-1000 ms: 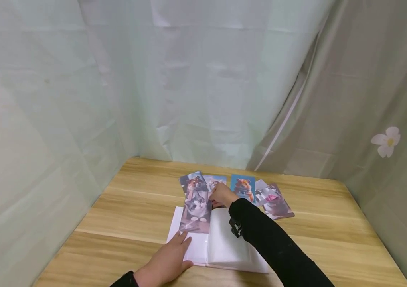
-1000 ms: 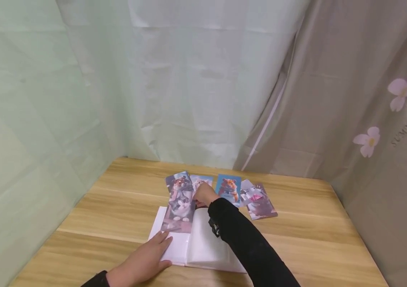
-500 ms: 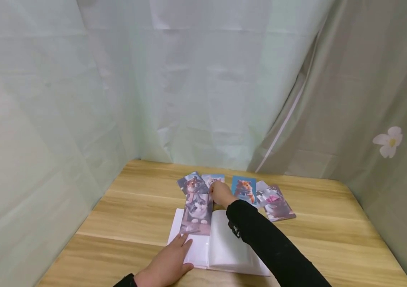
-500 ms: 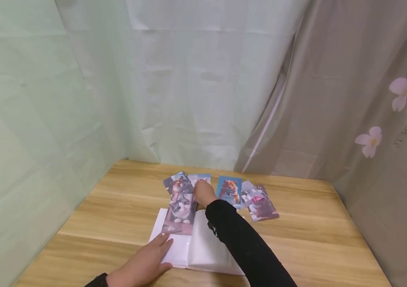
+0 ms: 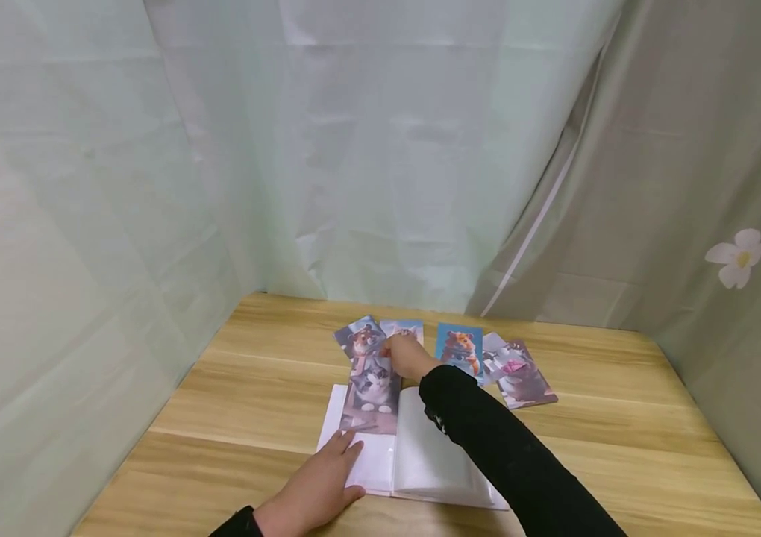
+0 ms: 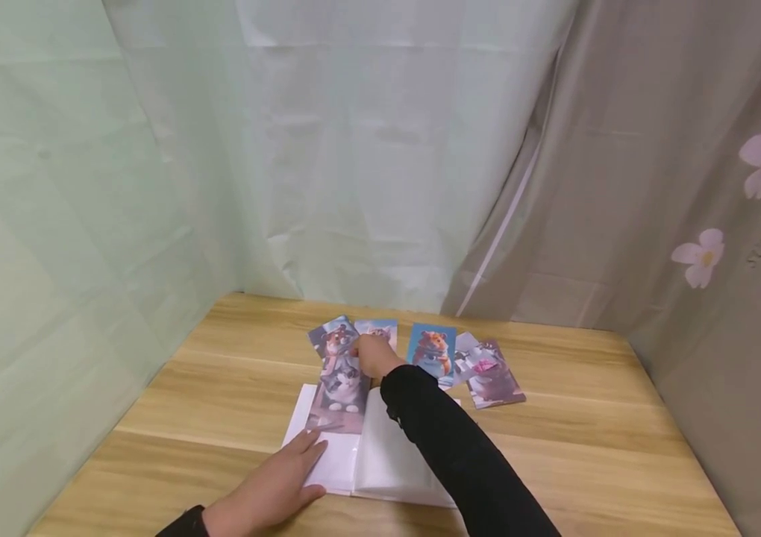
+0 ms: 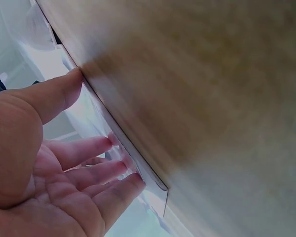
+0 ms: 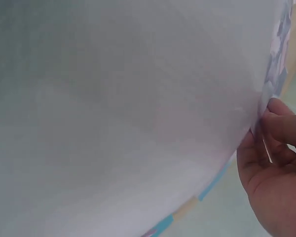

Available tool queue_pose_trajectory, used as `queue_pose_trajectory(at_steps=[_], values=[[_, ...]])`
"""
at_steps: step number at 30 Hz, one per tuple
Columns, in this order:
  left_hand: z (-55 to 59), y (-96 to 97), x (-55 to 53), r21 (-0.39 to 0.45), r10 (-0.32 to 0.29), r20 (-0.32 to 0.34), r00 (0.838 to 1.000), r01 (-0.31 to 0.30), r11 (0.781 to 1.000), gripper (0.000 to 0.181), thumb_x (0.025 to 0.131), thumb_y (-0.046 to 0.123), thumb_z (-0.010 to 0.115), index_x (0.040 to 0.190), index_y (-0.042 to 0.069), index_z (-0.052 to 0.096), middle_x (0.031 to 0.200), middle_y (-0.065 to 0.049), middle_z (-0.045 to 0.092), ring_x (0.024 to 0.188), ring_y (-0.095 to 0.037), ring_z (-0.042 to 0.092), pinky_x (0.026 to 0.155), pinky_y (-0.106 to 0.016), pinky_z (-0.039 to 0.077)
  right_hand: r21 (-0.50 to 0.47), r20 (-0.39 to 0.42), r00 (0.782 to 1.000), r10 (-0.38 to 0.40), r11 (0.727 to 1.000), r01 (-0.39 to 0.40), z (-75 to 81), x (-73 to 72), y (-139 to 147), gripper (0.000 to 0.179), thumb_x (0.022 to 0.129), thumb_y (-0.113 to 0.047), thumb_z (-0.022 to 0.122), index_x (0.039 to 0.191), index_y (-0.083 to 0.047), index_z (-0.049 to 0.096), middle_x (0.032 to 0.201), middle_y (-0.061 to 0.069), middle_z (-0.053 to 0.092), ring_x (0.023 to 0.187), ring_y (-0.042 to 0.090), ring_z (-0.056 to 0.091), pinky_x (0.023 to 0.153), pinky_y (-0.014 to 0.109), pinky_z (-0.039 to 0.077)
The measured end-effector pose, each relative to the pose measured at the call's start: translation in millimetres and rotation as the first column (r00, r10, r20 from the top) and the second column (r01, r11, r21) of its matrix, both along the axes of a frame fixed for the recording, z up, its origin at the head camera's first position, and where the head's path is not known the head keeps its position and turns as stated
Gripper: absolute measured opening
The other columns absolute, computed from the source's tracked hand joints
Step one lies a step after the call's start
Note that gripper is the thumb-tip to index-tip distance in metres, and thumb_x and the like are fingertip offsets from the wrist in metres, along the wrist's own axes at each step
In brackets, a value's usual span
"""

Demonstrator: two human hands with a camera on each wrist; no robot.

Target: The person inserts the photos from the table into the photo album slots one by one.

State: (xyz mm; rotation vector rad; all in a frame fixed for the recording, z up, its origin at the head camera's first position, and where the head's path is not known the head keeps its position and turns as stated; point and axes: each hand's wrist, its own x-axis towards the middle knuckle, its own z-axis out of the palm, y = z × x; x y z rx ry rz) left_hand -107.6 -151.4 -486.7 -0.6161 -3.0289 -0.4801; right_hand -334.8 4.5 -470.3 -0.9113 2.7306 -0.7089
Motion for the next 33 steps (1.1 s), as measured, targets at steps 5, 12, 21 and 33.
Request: queue_pose_trajectory(at_steps=[5, 12, 21, 33], values=[[-0.8, 0.0, -0.8, -0.009, -0.008, -0.014, 1.000, 0.008, 1.000, 0.065, 0.083, 0.031, 0.080, 0.128, -0.010, 0.060, 0.139, -0.030, 0.052, 0.129, -0.046, 0.050, 0.105, -0.054, 0.043, -0.004, 0.027, 1.000, -0.002, 1.000, 0.002, -0.1, 2.5, 0.4, 0.037, 0.094, 0.014, 0.047, 0.110, -0.003, 0.075, 0.105, 0.010, 0.073, 0.103, 0.027, 0.067, 0.088, 0.037, 0.056], [0.9, 0.3, -2.0, -0.010, 0.002, 0.010, 1.000, -0.002, 1.000, 0.066, 0.084, 0.031, 0.080, 0.130, -0.011, 0.058, 0.140, -0.030, 0.051, 0.129, -0.046, 0.049, 0.105, -0.054, 0.043, 0.001, 0.069, 0.998, 0.003, 1.000, -0.003, 3.3, 6.3, -0.2, 0.026, 0.098, 0.006, 0.054, 0.105, -0.006, 0.076, 0.102, 0.006, 0.072, 0.097, 0.022, 0.066, 0.087, 0.034, 0.057], [-1.0, 1.5, -2.8, 0.004, 0.019, 0.040, 0.999, -0.019, 1.000, 0.066, 0.084, 0.031, 0.081, 0.130, -0.009, 0.058, 0.141, -0.030, 0.050, 0.131, -0.047, 0.048, 0.104, -0.056, 0.044, -0.012, 0.107, 0.994, 0.013, 1.000, -0.012, 4.9, 11.3, -0.7, 0.029, 0.093, 0.012, 0.057, 0.098, -0.007, 0.077, 0.095, 0.004, 0.070, 0.087, 0.017, 0.061, 0.082, 0.031, 0.056], [-4.3, 1.1, -3.4, -0.011, 0.010, 0.007, 1.000, -0.010, 1.000, 0.067, 0.083, 0.033, 0.081, 0.131, -0.009, 0.058, 0.140, -0.029, 0.051, 0.129, -0.049, 0.049, 0.104, -0.055, 0.044, -0.020, 0.113, 0.993, 0.041, 0.999, -0.039, 1.9, 11.1, 2.7, 0.033, 0.089, 0.017, 0.055, 0.097, -0.007, 0.076, 0.094, 0.004, 0.069, 0.087, 0.016, 0.061, 0.079, 0.029, 0.055]])
